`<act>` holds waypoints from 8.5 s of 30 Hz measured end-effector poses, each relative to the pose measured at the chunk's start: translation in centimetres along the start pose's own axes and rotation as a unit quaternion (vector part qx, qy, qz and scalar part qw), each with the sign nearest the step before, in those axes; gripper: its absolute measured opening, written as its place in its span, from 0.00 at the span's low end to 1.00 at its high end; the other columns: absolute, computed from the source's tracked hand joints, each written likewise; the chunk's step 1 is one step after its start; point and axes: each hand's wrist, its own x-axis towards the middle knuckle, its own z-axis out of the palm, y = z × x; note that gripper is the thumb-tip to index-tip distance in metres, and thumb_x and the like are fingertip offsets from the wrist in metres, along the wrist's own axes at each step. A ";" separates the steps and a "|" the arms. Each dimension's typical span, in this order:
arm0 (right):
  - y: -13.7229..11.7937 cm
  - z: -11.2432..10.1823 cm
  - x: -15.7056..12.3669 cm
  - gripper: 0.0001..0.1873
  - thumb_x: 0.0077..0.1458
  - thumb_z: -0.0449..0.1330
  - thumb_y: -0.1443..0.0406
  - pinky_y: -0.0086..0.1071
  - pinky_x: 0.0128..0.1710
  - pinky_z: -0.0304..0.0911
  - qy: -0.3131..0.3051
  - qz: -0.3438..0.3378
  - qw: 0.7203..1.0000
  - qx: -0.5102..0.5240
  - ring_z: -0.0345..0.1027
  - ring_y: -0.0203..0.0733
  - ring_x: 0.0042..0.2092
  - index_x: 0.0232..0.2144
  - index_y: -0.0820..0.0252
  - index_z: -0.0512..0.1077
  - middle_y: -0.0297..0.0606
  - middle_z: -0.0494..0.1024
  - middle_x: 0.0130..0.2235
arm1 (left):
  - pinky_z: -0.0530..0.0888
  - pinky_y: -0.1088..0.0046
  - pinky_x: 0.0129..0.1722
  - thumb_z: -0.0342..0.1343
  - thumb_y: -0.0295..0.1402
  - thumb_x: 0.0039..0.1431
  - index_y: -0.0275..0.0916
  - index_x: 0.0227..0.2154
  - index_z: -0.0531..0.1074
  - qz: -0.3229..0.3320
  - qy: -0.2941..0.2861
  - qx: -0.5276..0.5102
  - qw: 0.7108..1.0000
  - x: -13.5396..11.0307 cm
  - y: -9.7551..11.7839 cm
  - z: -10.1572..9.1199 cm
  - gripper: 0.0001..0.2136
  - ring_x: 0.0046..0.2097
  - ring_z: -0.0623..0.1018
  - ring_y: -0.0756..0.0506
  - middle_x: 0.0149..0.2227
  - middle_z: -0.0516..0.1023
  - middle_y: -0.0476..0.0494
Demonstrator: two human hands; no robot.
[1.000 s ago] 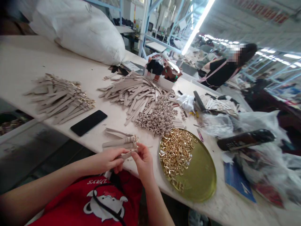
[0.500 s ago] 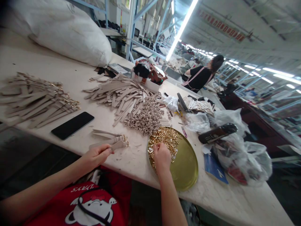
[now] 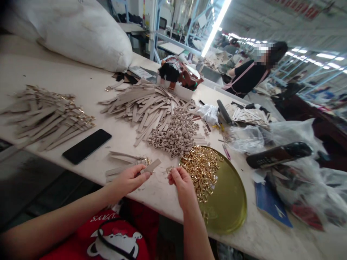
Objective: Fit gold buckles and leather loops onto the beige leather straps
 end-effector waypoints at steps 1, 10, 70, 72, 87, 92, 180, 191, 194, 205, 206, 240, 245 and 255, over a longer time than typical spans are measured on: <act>0.0 1.1 -0.1 0.14 0.48 0.58 0.54 0.28 0.27 0.56 -0.022 0.010 0.999 0.033 0.59 0.33 0.25 0.27 0.60 0.66 0.31 0.68 0.23 | 0.56 0.80 0.19 0.46 0.44 0.54 0.36 0.31 0.64 -0.005 -0.002 -0.021 1.000 0.4 0.2 0.1 0.14 0.20 0.58 0.54 0.18 0.57 0.57; 1.2 5.8 -0.2 0.10 0.48 0.60 0.59 0.27 0.28 0.53 -0.163 0.066 0.976 0.129 0.56 0.31 0.25 0.26 0.60 0.68 0.29 0.66 0.23 | 0.47 0.82 0.13 0.50 0.40 0.49 0.36 0.30 0.63 -0.101 0.009 -0.175 0.979 0.0 0.3 -0.9 0.12 0.16 0.49 0.57 0.14 0.52 0.60; 3.9 9.8 -2.5 0.12 0.52 0.53 0.56 0.29 0.27 0.59 -0.067 0.064 0.983 0.157 0.60 0.34 0.26 0.29 0.59 0.64 0.31 0.67 0.26 | 0.54 0.82 0.13 0.44 0.38 0.53 0.37 0.26 0.60 -0.099 -0.020 -0.060 0.993 -2.6 -2.8 -1.2 0.09 0.15 0.58 0.57 0.19 0.66 0.55; 3.9 9.8 -2.5 0.12 0.54 0.51 0.56 0.29 0.27 0.58 -0.042 0.031 0.993 0.102 0.59 0.34 0.26 0.28 0.58 0.64 0.30 0.66 0.25 | 0.55 0.82 0.13 0.44 0.38 0.53 0.37 0.26 0.60 -0.099 -0.011 -0.046 0.994 -2.5 -3.0 -1.2 0.09 0.15 0.59 0.57 0.20 0.67 0.55; 1.6 8.5 -3.8 0.06 0.49 0.57 0.63 0.27 0.28 0.56 -0.075 -0.091 0.989 -0.087 0.58 0.34 0.27 0.24 0.59 0.65 0.29 0.66 0.23 | 0.57 0.80 0.19 0.52 0.47 0.48 0.37 0.21 0.60 -0.056 -0.013 0.020 0.998 -3.6 -1.2 -2.2 0.16 0.20 0.63 0.54 0.15 0.64 0.55; 0.5 5.8 -2.3 0.14 0.55 0.50 0.57 0.28 0.30 0.57 -0.152 -0.140 0.969 -0.132 0.61 0.36 0.29 0.28 0.60 0.68 0.33 0.69 0.26 | 0.57 0.81 0.16 0.52 0.44 0.50 0.38 0.36 0.62 -0.041 0.006 -0.026 0.999 -3.2 -1.7 -1.9 0.16 0.17 0.62 0.54 0.20 0.68 0.57; 4.0 9.5 -1.3 0.17 0.48 0.55 0.52 0.26 0.22 0.50 0.006 0.002 0.995 0.103 0.49 0.31 0.21 0.21 0.58 0.60 0.26 0.57 0.20 | 0.54 0.78 0.21 0.44 0.39 0.53 0.36 0.20 0.64 -0.019 0.042 0.093 0.995 -3.3 -1.8 -0.7 0.14 0.22 0.59 0.53 0.18 0.59 0.54; 3.5 8.4 -3.2 0.19 0.54 0.49 0.53 0.30 0.28 0.55 -0.048 -0.130 0.986 -0.096 0.60 0.38 0.28 0.32 0.58 0.74 0.35 0.69 0.25 | 0.61 0.78 0.28 0.40 0.40 0.59 0.38 0.25 0.68 0.061 0.095 0.199 0.973 -4.9 -1.4 -0.2 0.16 0.28 0.68 0.49 0.24 0.70 0.50; 4.0 8.6 -3.3 0.21 0.54 0.49 0.51 0.28 0.24 0.51 -0.070 -0.059 0.996 0.010 0.53 0.34 0.23 0.32 0.61 0.74 0.30 0.61 0.19 | 0.62 0.78 0.31 0.40 0.39 0.59 0.39 0.26 0.69 0.059 0.101 0.236 0.965 -5.3 -1.0 0.0 0.16 0.30 0.70 0.49 0.27 0.73 0.48; 3.8 9.8 -3.4 0.16 0.51 0.55 0.54 0.26 0.23 0.48 -0.036 -0.015 0.992 0.117 0.48 0.31 0.23 0.34 0.61 0.71 0.27 0.57 0.20 | 0.65 0.75 0.34 0.42 0.32 0.57 0.38 0.38 0.67 0.070 0.094 0.157 0.981 -5.0 -1.4 -0.6 0.10 0.34 0.72 0.48 0.31 0.74 0.47; 3.8 9.8 -3.2 0.15 0.50 0.56 0.55 0.26 0.23 0.48 -0.028 -0.013 0.992 0.126 0.48 0.31 0.22 0.33 0.60 0.71 0.26 0.57 0.20 | 0.66 0.75 0.34 0.43 0.30 0.55 0.38 0.40 0.65 0.068 0.088 0.137 0.984 -4.8 -1.6 -0.6 0.11 0.33 0.72 0.48 0.30 0.74 0.48; 3.7 9.1 -3.5 0.09 0.48 0.58 0.61 0.28 0.29 0.57 0.016 -0.089 0.996 -0.005 0.57 0.33 0.27 0.30 0.58 0.61 0.28 0.63 0.25 | 0.66 0.77 0.27 0.53 0.37 0.49 0.35 0.36 0.67 -0.061 -0.013 -0.035 0.997 -5.8 -2.3 -1.9 0.13 0.27 0.72 0.50 0.25 0.73 0.50; 3.4 8.1 -4.6 0.06 0.51 0.53 0.62 0.26 0.23 0.53 -0.120 -0.099 0.976 -0.150 0.54 0.32 0.23 0.32 0.59 0.65 0.27 0.61 0.22 | 0.67 0.77 0.28 0.54 0.37 0.48 0.35 0.38 0.68 -0.067 -0.009 -0.014 0.998 -6.4 -2.4 -1.7 0.14 0.28 0.73 0.49 0.25 0.74 0.51; 2.0 7.0 -6.6 0.04 0.54 0.50 0.67 0.30 0.32 0.56 -0.247 -0.179 0.905 -0.297 0.61 0.37 0.32 0.30 0.58 0.64 0.34 0.69 0.30 | 0.68 0.77 0.27 0.57 0.33 0.43 0.35 0.34 0.67 -0.119 -0.058 -0.106 0.985 -7.6 -2.5 -0.9 0.14 0.26 0.73 0.50 0.24 0.74 0.51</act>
